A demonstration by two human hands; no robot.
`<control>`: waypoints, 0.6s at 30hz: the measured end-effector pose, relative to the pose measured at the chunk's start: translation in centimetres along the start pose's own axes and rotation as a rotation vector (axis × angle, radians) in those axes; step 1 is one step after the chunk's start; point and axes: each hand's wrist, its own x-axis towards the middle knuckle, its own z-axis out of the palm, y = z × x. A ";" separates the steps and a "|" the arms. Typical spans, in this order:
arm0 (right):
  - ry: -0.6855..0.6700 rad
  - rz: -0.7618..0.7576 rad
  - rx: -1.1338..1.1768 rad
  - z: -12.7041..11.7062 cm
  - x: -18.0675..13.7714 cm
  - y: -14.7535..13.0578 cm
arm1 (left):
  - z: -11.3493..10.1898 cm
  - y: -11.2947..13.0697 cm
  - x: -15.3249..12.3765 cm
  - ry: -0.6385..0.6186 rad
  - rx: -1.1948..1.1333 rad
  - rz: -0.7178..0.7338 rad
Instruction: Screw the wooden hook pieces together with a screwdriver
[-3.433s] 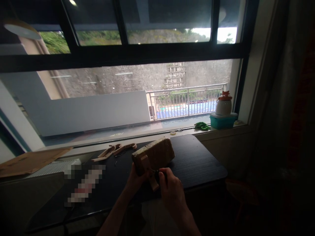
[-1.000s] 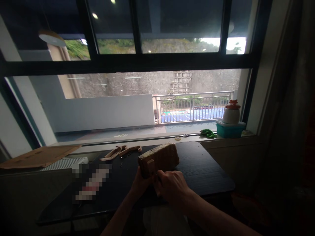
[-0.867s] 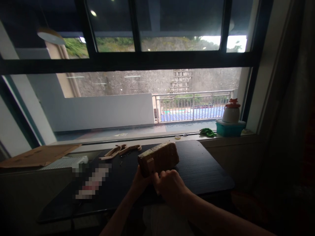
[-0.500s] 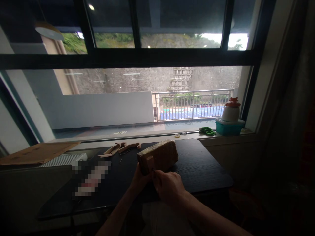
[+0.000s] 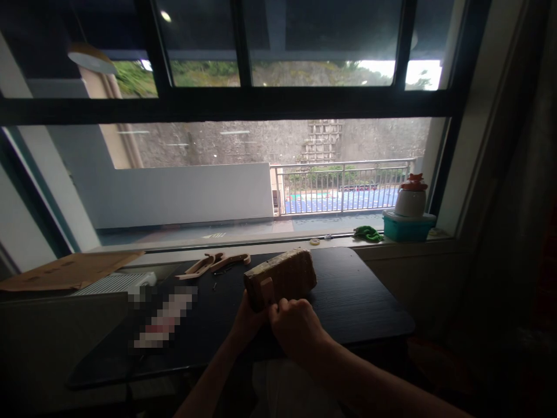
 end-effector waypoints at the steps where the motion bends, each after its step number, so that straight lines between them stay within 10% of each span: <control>1: 0.000 0.000 0.011 0.1 0.0 -0.1 | 0.0 0.0 0.0 -0.003 -0.004 0.000; 18: 0.111 0.290 0.650 2.4 0.9 3.7 | 0.1 0.7 -0.2 -0.033 -0.058 -0.020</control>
